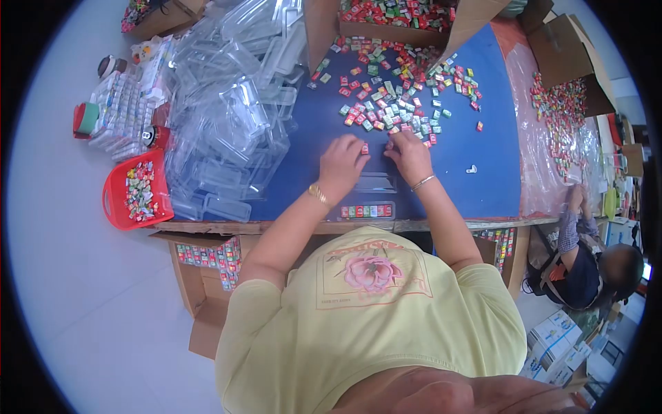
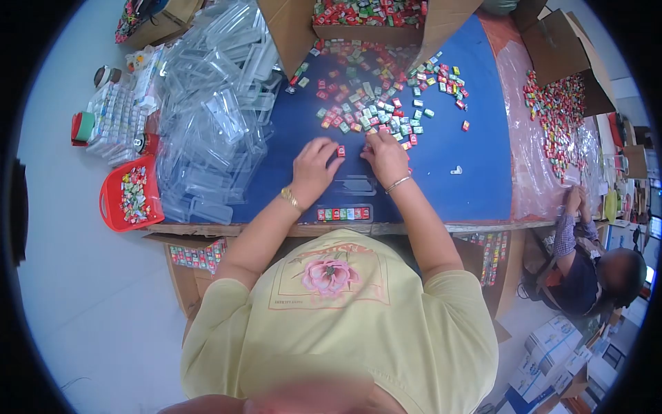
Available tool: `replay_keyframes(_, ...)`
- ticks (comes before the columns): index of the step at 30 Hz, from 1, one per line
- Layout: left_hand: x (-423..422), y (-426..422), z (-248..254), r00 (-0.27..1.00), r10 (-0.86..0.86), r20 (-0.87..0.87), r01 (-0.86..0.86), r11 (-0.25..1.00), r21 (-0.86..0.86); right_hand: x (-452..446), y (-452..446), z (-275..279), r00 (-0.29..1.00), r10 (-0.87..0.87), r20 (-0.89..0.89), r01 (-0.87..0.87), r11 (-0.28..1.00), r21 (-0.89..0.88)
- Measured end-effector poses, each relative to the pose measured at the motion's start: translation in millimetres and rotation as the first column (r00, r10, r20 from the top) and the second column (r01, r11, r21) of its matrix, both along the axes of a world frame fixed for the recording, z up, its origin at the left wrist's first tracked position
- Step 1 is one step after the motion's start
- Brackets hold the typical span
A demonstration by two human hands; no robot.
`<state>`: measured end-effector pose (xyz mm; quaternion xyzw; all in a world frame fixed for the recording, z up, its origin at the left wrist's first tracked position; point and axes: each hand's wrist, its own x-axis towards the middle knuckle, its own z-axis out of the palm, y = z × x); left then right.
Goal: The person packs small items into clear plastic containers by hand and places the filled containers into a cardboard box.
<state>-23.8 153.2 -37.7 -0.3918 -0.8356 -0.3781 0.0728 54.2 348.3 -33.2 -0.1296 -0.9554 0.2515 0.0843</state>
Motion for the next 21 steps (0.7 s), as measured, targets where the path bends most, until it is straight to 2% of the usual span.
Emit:
replay_keyframes(1, -8.8, 9.3, -2.7, 1.0, -0.005, 0.001, 0.005, 1.0, 0.004, 2.9, 0.8, -7.9, 0.999, 0.027, -0.029, -0.027, 1.0, 0.004)
replay_keyframes(3, -20.5, 24.3, -9.9, 0.993, -0.096, 0.07, 0.109, 0.973, -0.205, 3.0, 1.3, -19.0, 0.997, 0.024, -0.073, -0.024, 1.0, 0.003)
replay_keyframes(6, -21.7, 24.7, -19.4, 0.99, -0.125, 0.059, 0.137, 0.951, -0.279, 0.6, 7.8, -22.5, 0.995, -0.022, -0.095, 0.017, 0.998, -0.053)
replay_keyframes(7, -20.3, 22.9, -21.4, 0.991, -0.124, 0.058, 0.136, 0.95, -0.282, 0.2, 7.0, -23.2, 0.995, -0.021, -0.096, 0.016, 0.998, -0.056)
replay_keyframes(9, -16.2, 18.3, -22.4, 0.998, -0.057, 0.03, 0.062, 0.968, -0.243, 0.2, 0.1, -19.1, 0.992, 0.129, -0.001, -0.126, 0.972, -0.198)
replay_keyframes(11, -14.7, 20.1, -19.9, 0.999, -0.039, 0.019, 0.042, 0.979, -0.2, -1.9, -4.1, -5.2, 0.988, 0.152, 0.039, -0.137, 0.958, -0.25)
replay_keyframes(13, -17.6, 28.1, -14.5, 1.0, -0.019, 0.013, 0.021, 0.988, -0.153, -9.7, -2.0, -1.3, 0.986, 0.033, -0.161, -0.04, 0.998, -0.042)
replay_keyframes(15, -33.4, 42.8, -9.5, 0.998, 0.005, -0.069, -0.015, 0.99, -0.142, -32.3, 12.4, -11.7, 0.986, -0.018, -0.167, 0.021, 1.0, 0.015)
replay_keyframes(16, -40.1, 48.1, -8.2, 0.999, -0.016, -0.038, 0.007, 0.976, -0.219, -42.2, 21.6, -17.6, 0.98, 0.06, -0.191, -0.044, 0.995, 0.085)
replay_keyframes(17, -46.0, 51.5, -10.9, 0.999, -0.02, -0.036, 0.012, 0.976, -0.219, -49.6, 29.8, -22.7, 0.968, 0.137, -0.21, -0.105, 0.982, 0.157)
replay_keyframes(19, -55.8, 52.8, -14.6, 0.986, -0.128, -0.107, 0.094, 0.957, -0.275, -52.3, 36.0, -21.5, 0.968, 0.185, -0.169, -0.165, 0.979, 0.123)
replay_keyframes(21, -56.4, 42.8, -16.7, 0.983, -0.142, -0.113, 0.112, 0.964, -0.241, -44.7, 36.6, -16.5, 0.98, 0.192, -0.056, -0.183, 0.974, 0.131)
